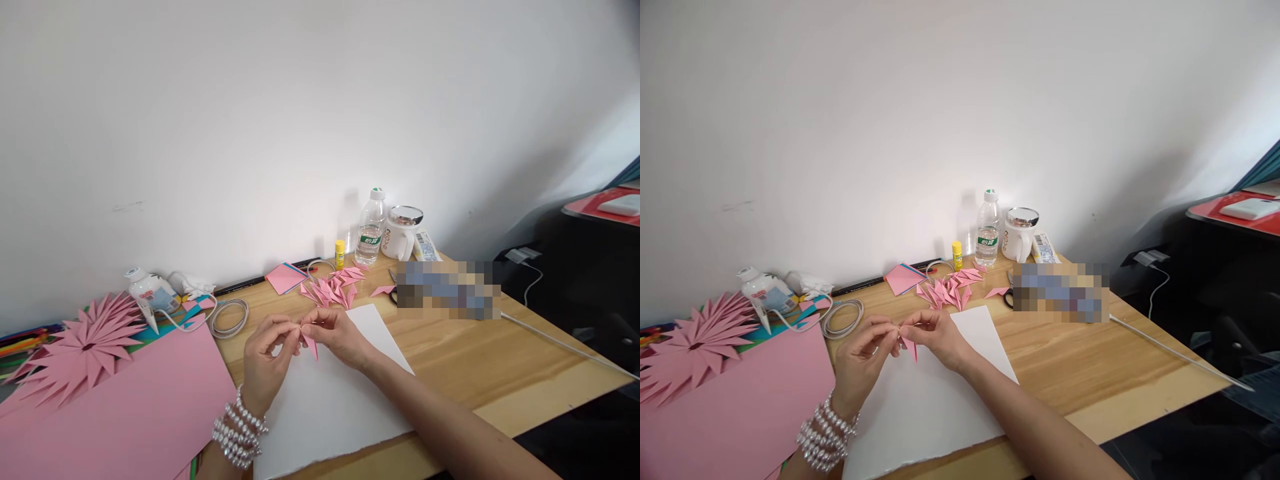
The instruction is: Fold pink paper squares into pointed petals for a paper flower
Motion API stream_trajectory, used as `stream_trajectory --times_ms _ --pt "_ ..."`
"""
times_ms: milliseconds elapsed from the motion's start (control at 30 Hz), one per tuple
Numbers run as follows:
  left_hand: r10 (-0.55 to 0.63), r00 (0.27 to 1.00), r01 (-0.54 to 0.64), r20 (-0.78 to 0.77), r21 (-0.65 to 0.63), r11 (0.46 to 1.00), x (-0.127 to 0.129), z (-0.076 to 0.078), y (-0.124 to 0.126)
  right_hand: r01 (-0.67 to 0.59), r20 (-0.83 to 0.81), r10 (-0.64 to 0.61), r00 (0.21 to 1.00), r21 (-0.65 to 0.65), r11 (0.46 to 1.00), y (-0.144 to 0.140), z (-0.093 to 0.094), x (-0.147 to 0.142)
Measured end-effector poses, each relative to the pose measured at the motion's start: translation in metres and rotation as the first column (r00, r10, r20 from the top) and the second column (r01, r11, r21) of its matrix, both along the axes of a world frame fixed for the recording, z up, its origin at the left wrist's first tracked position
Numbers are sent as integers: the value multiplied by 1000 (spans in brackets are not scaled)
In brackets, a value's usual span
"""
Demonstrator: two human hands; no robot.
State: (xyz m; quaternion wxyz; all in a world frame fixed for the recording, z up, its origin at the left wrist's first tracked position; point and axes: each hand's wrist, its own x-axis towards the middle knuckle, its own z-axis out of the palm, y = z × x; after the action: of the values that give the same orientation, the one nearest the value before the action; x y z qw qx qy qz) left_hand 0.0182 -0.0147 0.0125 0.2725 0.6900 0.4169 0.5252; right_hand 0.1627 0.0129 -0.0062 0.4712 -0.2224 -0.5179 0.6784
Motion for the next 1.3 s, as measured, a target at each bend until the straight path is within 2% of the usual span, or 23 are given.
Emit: stream_trajectory --times_ms 133,300,533,767,1000,1300 --pt "14 1000 -13 18 -20 1000 0 2 1 -6 -12 6 1000 6 1000 0 0 -1" --pt "-27 999 31 33 -120 992 -1 2 2 126 -44 -123 991 72 989 -1 1 -4" --pt "33 998 -25 44 -183 983 -1 2 3 238 -16 -239 971 172 956 -3 -4 -8" --pt "2 1000 4 21 -271 963 -2 2 4 160 51 -172 984 181 970 -5 -7 -10" --pt "50 998 -53 -22 -181 982 -2 -5 6 233 116 -260 959 201 951 -6 -8 -12" --pt "28 998 -36 -58 -140 989 -3 -1 6 211 156 -265 952 297 931 -4 -10 -12"
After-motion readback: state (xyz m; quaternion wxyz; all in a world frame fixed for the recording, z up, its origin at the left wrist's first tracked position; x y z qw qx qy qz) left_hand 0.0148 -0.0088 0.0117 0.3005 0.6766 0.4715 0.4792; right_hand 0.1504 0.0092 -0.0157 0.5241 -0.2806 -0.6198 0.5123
